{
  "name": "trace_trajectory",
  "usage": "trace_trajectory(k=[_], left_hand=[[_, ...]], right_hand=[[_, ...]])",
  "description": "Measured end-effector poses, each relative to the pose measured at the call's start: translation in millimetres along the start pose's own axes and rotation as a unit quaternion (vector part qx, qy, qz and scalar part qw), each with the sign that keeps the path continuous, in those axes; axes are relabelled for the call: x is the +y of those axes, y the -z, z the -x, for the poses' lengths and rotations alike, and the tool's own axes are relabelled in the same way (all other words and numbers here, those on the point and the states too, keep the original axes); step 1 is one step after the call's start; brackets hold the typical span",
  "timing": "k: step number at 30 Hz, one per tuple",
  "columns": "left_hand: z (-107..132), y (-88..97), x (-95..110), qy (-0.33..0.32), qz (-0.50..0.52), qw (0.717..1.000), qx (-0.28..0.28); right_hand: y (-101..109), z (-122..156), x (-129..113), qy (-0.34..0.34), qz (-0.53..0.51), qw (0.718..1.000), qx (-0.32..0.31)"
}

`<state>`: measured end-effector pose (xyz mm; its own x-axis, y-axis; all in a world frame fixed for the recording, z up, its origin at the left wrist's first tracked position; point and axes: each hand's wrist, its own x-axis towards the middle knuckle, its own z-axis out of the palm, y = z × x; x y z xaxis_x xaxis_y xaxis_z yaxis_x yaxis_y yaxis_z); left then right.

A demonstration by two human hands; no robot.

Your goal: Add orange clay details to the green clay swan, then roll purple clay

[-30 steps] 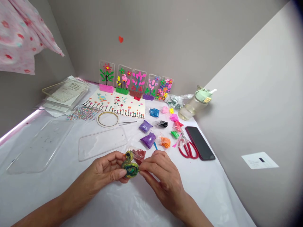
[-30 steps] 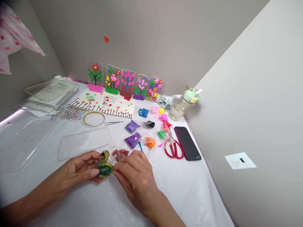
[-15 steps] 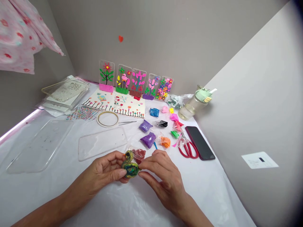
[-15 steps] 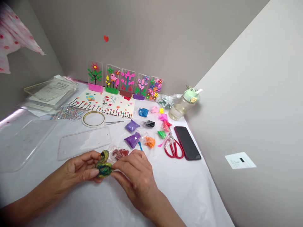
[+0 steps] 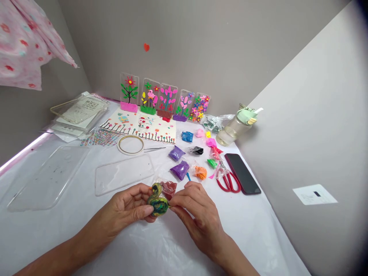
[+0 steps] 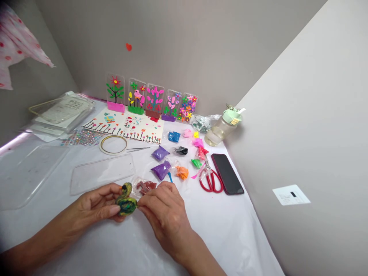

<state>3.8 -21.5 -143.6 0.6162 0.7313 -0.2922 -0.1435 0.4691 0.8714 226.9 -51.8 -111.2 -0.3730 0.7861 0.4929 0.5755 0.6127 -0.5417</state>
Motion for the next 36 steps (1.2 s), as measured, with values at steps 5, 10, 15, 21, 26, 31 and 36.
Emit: trace_trajectory(k=[5, 10, 15, 21, 26, 31, 36], left_hand=[[-2.1, -0.1, -0.6, 0.000, -0.019, 1.000, 0.009], [-3.1, 9.6, 3.6, -0.012, -0.139, 0.988, 0.061], [-4.4, 21.9, 12.0, -0.017, -0.376, 0.911, 0.167], [-4.7, 22.5, 12.0, -0.036, -0.489, 0.852, 0.184], [-3.3, 26.8, 8.1, -0.069, -0.547, 0.811, 0.197], [-2.7, 31.4, 14.3, -0.080, -0.591, 0.778, 0.200], [-1.9, 36.0, 21.7, -0.046, -0.591, 0.778, 0.209]], right_hand=[[-0.6, -0.9, 0.7, 0.004, 0.002, 1.000, -0.002], [-2.3, 2.1, 7.8, -0.003, 0.022, 1.000, -0.007], [-3.3, 1.7, 12.6, -0.024, 0.040, 0.999, -0.009], [3.0, 2.6, 19.8, -0.035, 0.080, 0.996, 0.030], [22.0, 3.6, 37.3, -0.153, 0.112, 0.972, 0.138], [31.0, 6.9, 56.7, -0.230, 0.179, 0.949, 0.121], [22.6, 15.8, 79.0, -0.251, 0.241, 0.937, 0.042]])
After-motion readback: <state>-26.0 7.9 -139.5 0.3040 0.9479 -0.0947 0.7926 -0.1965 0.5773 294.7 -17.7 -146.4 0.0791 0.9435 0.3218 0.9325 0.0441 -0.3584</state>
